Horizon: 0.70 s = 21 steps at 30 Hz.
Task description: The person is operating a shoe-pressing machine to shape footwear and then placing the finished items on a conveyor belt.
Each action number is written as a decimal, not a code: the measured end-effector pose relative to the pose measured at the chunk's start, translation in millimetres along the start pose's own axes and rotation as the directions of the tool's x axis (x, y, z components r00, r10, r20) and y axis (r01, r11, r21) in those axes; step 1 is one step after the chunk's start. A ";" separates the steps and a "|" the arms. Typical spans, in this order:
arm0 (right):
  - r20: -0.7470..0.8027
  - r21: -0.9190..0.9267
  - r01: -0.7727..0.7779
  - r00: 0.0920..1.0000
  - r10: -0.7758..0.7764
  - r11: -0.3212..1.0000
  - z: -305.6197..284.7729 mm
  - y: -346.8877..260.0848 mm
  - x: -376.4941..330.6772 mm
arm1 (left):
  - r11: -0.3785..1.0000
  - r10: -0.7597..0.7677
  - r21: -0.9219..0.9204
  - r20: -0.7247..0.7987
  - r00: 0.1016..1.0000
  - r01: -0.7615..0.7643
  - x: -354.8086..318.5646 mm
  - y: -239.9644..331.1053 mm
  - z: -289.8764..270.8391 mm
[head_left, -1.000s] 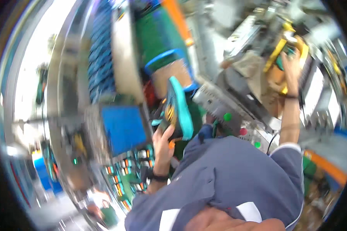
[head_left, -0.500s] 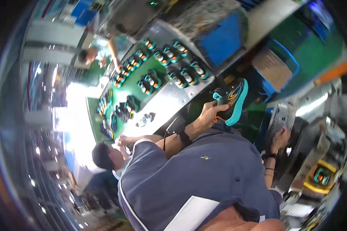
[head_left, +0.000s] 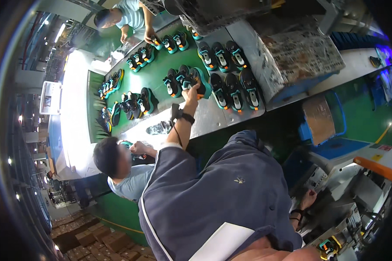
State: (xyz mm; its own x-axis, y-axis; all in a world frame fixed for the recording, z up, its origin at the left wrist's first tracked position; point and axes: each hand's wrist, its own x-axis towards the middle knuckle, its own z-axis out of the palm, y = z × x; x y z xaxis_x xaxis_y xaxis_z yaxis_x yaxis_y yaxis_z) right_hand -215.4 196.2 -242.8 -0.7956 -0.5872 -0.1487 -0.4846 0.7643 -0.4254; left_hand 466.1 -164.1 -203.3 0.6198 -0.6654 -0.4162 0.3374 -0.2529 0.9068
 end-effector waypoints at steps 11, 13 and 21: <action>-0.074 -0.133 0.264 0.959 -0.275 0.955 -17.3 -119.6 33.1 | 0.489 0.401 0.872 -0.231 0.886 0.006 139.7 -67.4 1.2; -0.010 -0.106 0.085 0.996 -0.086 0.991 -25.1 -207.1 25.0 | 0.588 0.415 0.809 -0.326 0.849 0.023 152.3 -85.5 5.7; -0.219 0.019 0.381 0.904 -0.368 0.924 -26.2 -329.5 85.2 | 0.269 0.626 0.962 -0.216 0.750 0.052 222.2 -173.8 -78.8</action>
State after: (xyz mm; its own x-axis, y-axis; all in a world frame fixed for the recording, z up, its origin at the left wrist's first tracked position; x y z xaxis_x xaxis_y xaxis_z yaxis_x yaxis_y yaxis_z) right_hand -133.0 -98.7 -91.9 -0.6200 -0.7539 0.2174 -0.7442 0.4773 -0.4673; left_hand 601.0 -212.7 -458.7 0.8286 -0.5054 0.2409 -0.5583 -0.7781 0.2879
